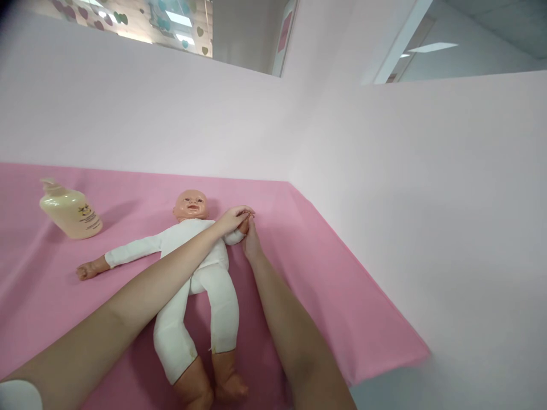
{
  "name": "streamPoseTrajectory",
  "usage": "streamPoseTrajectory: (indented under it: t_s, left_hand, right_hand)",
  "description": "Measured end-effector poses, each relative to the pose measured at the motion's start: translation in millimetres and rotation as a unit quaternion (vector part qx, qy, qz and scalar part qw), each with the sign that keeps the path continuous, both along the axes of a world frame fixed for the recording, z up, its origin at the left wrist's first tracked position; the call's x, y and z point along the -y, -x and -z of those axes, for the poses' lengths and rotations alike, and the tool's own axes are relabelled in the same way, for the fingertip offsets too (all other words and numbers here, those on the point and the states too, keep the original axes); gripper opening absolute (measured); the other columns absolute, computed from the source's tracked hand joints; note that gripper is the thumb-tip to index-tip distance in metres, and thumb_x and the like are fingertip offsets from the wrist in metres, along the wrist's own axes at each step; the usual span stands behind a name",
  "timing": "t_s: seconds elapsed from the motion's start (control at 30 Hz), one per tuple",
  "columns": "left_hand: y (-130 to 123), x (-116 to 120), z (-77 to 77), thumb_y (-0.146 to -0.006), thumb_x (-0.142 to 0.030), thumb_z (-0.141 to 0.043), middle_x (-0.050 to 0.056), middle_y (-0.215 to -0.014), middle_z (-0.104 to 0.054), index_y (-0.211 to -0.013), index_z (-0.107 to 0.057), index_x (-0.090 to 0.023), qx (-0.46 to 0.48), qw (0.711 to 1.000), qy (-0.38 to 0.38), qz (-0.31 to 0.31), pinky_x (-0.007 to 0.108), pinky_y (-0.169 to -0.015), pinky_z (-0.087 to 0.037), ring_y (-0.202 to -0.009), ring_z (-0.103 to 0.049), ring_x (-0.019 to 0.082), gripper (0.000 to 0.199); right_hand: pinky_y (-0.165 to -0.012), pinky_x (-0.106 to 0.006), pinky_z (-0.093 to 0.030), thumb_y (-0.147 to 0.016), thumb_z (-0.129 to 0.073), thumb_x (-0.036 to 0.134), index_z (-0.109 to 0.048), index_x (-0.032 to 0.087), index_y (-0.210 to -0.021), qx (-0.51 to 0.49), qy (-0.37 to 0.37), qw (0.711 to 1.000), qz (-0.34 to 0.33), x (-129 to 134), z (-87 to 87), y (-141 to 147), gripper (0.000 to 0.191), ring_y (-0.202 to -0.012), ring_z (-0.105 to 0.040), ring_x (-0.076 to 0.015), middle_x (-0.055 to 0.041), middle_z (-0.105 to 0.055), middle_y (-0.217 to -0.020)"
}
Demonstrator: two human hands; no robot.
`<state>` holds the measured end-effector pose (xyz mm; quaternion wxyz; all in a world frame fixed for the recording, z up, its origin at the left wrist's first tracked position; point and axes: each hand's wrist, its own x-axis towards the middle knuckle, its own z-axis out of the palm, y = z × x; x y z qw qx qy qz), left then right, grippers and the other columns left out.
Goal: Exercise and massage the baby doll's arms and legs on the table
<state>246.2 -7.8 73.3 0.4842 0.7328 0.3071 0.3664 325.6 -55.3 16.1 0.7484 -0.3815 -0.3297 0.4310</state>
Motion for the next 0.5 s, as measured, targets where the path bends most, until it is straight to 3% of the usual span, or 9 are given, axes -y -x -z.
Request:
streamPoseTrajectory:
  t_s: [0.17,0.37,0.5]
  left_hand:
    - [0,0,0.9,-0.083,-0.009,-0.051,0.007,-0.105,-0.076,-0.099,-0.073,-0.015,0.014,1.0,0.013,0.02,0.031,-0.104,-0.049,-0.104,-0.067,0.016,0.028]
    - [-2,-2,3.0,-0.08,-0.002,-0.048,0.007,-0.112,-0.074,-0.101,-0.072,-0.015,0.014,0.999,0.036,0.016,0.028,-0.103,-0.05,-0.106,-0.067,0.015,0.034]
    - [-3,-1,5.5,-0.078,0.002,-0.045,0.009,-0.119,-0.072,-0.116,-0.067,-0.014,0.007,0.999,0.051,0.016,0.027,-0.1,-0.052,-0.105,-0.068,0.014,0.046]
  right_hand:
    - [-0.089,-0.028,-0.054,-0.085,-0.065,0.04,-0.069,0.024,-0.103,0.017,0.033,0.999,0.019,7,-1.7,-4,0.024,-0.109,-0.067,-0.0163,-0.0001,-0.075,-0.101]
    - [-0.092,-0.029,-0.053,-0.079,-0.068,0.032,-0.067,0.023,-0.093,0.061,-0.016,0.997,0.045,13,-6.8,0,0.017,-0.101,-0.068,-0.0163,-0.0004,-0.073,-0.099]
    - [-0.093,-0.029,-0.053,-0.08,-0.068,0.03,-0.064,0.024,-0.102,0.056,-0.046,0.994,0.083,14,-9.2,1,0.023,-0.099,-0.067,-0.0142,0.0,-0.072,-0.104]
